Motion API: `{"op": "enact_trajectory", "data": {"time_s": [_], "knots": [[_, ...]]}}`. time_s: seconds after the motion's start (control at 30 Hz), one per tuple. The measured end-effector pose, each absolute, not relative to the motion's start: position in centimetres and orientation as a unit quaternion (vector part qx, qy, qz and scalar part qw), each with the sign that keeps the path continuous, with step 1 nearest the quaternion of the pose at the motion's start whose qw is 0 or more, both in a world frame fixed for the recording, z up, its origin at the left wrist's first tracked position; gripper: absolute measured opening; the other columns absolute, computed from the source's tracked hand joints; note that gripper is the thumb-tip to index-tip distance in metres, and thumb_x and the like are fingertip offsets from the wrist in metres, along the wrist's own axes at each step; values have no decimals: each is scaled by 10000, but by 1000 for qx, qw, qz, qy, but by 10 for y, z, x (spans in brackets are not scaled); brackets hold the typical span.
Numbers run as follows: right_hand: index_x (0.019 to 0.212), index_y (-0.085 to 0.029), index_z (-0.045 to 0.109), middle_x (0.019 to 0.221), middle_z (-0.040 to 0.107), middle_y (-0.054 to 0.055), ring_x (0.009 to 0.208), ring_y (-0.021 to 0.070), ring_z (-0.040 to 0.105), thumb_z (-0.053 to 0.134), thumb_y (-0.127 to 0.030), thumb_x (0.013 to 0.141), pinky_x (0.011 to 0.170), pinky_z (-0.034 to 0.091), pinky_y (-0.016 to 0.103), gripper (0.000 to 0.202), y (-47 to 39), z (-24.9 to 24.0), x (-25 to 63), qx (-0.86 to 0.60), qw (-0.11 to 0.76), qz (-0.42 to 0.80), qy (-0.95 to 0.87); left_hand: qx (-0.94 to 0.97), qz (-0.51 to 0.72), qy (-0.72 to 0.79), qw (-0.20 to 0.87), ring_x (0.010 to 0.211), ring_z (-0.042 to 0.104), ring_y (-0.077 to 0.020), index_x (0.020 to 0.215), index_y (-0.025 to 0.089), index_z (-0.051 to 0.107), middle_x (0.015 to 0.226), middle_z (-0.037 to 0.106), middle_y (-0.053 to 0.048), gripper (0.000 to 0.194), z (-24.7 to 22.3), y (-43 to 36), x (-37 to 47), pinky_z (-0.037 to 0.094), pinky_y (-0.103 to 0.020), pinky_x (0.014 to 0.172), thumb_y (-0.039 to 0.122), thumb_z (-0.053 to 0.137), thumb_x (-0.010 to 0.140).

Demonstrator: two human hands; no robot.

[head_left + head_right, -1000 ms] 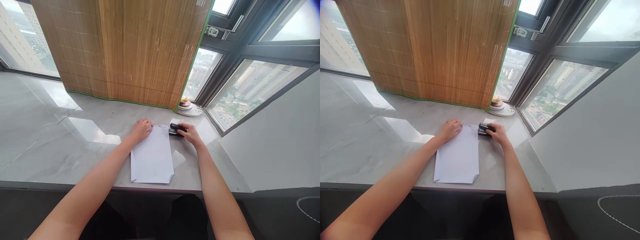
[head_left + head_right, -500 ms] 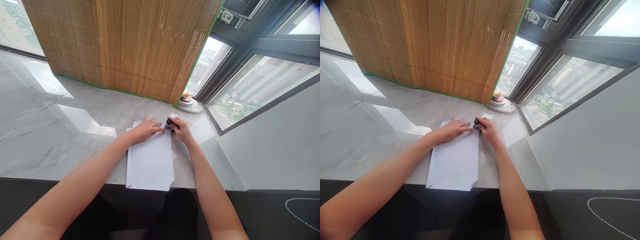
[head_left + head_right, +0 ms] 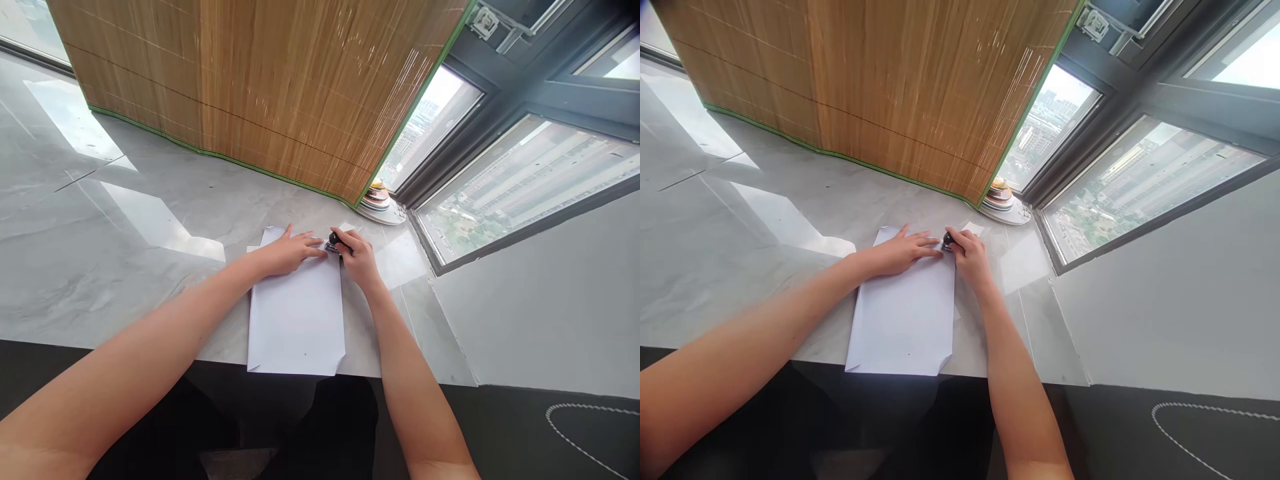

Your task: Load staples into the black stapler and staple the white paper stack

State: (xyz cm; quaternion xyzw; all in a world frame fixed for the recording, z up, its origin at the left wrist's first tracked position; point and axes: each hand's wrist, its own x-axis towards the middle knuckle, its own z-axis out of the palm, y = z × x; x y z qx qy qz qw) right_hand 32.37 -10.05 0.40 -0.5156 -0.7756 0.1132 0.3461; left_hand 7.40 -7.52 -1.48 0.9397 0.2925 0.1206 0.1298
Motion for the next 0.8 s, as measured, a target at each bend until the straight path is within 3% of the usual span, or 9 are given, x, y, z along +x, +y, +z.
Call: {"op": "enact_trajectory", "data": {"time_s": [0.3, 0.63, 0.8], "knots": [[1370, -310, 771, 1120, 751, 73, 1048, 269, 662, 520, -235, 991, 1020, 501, 444, 460, -102, 4, 321, -521, 335, 109, -777, 939, 130, 283, 145, 1651, 298, -267, 1509, 392, 627, 1708, 481, -20, 717, -12, -76, 72, 15, -775, 1290, -18, 294, 1024], [1397, -343, 751, 1177, 762, 71, 1128, 302, 642, 510, -238, 1028, 1079, 450, 492, 453, -103, 7, 319, -549, 282, 86, -783, 935, 138, 288, 156, 1633, 330, -271, 1506, 389, 629, 1695, 500, -27, 682, -11, -77, 73, -39, -780, 1277, 19, 303, 1035], [1392, -353, 747, 1165, 757, 74, 1119, 307, 625, 483, -247, 1044, 1033, 439, 495, 449, -105, 6, 315, -557, 270, 63, -783, 933, 124, 299, 156, 1632, 330, -256, 1520, 372, 618, 1704, 485, -52, 671, -10, -79, 73, -19, -773, 1281, 22, 307, 1039]]}}
